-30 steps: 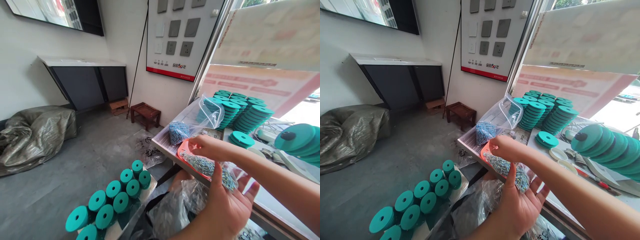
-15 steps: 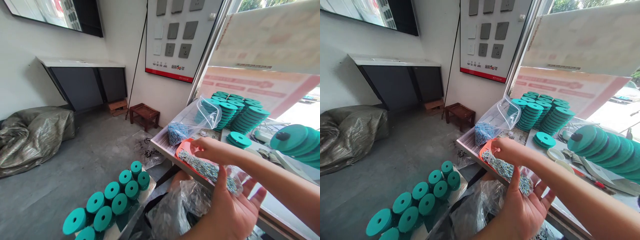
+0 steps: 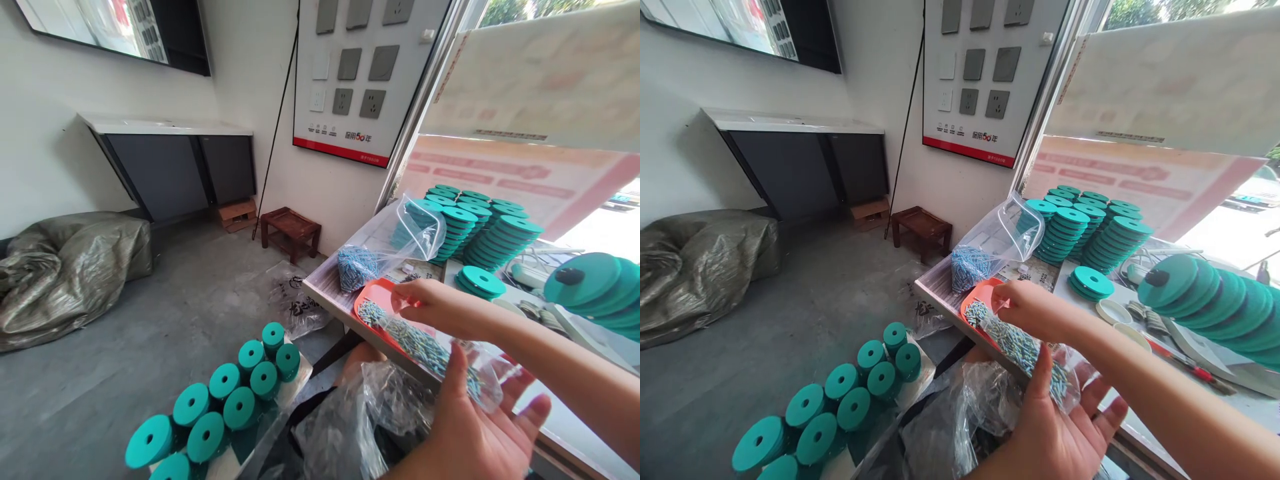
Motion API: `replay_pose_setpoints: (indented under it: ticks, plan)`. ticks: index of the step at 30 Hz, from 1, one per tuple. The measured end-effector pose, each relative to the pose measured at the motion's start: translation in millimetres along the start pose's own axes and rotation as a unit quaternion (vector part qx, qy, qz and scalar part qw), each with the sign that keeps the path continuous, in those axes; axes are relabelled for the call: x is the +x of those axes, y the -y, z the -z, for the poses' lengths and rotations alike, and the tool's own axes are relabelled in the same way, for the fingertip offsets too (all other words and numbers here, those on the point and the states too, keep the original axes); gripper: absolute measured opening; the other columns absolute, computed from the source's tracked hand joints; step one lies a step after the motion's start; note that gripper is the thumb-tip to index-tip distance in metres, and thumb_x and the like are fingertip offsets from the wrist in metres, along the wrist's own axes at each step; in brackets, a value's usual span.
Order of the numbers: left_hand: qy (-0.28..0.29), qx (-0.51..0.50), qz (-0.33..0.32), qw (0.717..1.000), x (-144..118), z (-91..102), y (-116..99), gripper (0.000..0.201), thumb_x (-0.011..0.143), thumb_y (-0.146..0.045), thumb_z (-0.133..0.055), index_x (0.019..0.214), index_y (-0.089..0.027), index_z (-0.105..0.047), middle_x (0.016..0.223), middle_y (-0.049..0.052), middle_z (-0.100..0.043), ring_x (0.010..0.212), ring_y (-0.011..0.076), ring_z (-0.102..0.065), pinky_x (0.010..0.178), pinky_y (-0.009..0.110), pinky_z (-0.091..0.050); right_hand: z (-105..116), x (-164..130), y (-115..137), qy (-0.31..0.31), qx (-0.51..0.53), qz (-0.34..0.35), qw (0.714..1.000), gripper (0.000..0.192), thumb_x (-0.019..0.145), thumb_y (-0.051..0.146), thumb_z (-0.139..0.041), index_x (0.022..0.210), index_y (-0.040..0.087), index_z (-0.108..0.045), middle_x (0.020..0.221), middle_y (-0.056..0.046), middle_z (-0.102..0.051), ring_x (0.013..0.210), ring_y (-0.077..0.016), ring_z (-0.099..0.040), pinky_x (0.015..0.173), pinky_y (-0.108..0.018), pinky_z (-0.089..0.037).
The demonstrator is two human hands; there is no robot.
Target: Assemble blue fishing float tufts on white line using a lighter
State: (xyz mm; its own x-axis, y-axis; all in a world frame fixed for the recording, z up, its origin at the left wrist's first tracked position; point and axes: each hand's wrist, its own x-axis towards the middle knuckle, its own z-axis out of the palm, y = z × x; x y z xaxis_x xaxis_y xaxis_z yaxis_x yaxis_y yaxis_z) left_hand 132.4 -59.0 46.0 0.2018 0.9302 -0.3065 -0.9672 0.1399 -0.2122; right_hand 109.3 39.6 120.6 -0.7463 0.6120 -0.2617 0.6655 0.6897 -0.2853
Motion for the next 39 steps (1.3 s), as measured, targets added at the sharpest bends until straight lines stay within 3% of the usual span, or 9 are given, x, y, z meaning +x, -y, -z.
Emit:
replay_pose_setpoints:
  ticks: [4,22,30,39]
  plan:
    - [0.015,-0.02,0.011,1.0,2,2.0,5,0.044,0.076,-0.046,-0.059,0.106,-0.014,-0.05,0.109,0.017,-0.06,0.097,0.026,-0.062,0.082,0.036,-0.047,-3,-1,-4,-0.007,0.014,0.0,1.0,0.016,0.069,0.011,-0.045,0.074,0.016,-0.06,0.069,-0.004,-0.06,0.06,-0.0146,-0.051,0.054,-0.024,-0.036]
    - [0.029,0.005,0.013,0.999,2,4.4,11,0.05,0.085,-0.047,-0.044,0.12,-0.012,-0.044,0.114,0.017,-0.058,0.1,0.025,-0.06,0.087,0.037,-0.043,2,-7,0,0.001,0.012,-0.008,1.0,0.018,0.073,0.014,-0.043,0.08,0.016,-0.06,0.078,-0.006,-0.063,0.07,-0.0174,-0.056,0.062,-0.027,-0.04]
    - [0.035,0.001,0.028,0.999,3,6.6,14,0.053,0.083,-0.048,-0.046,0.121,-0.011,-0.044,0.115,0.018,-0.057,0.103,0.0265,-0.059,0.086,0.037,-0.043,1,-12,-3,-0.009,0.009,-0.01,1.0,0.019,0.073,0.013,-0.043,0.08,0.016,-0.06,0.075,-0.005,-0.063,0.067,-0.0165,-0.055,0.059,-0.026,-0.039]
    - [0.029,0.035,0.024,0.999,4,7.6,10,0.043,0.076,-0.048,-0.058,0.102,-0.015,-0.057,0.1,0.012,-0.063,0.092,0.0217,-0.061,0.084,0.034,-0.042,3,-18,0,-0.04,0.038,-0.004,0.998,0.015,0.073,0.013,-0.043,0.076,0.016,-0.057,0.072,-0.004,-0.06,0.066,-0.0158,-0.052,0.058,-0.026,-0.038]
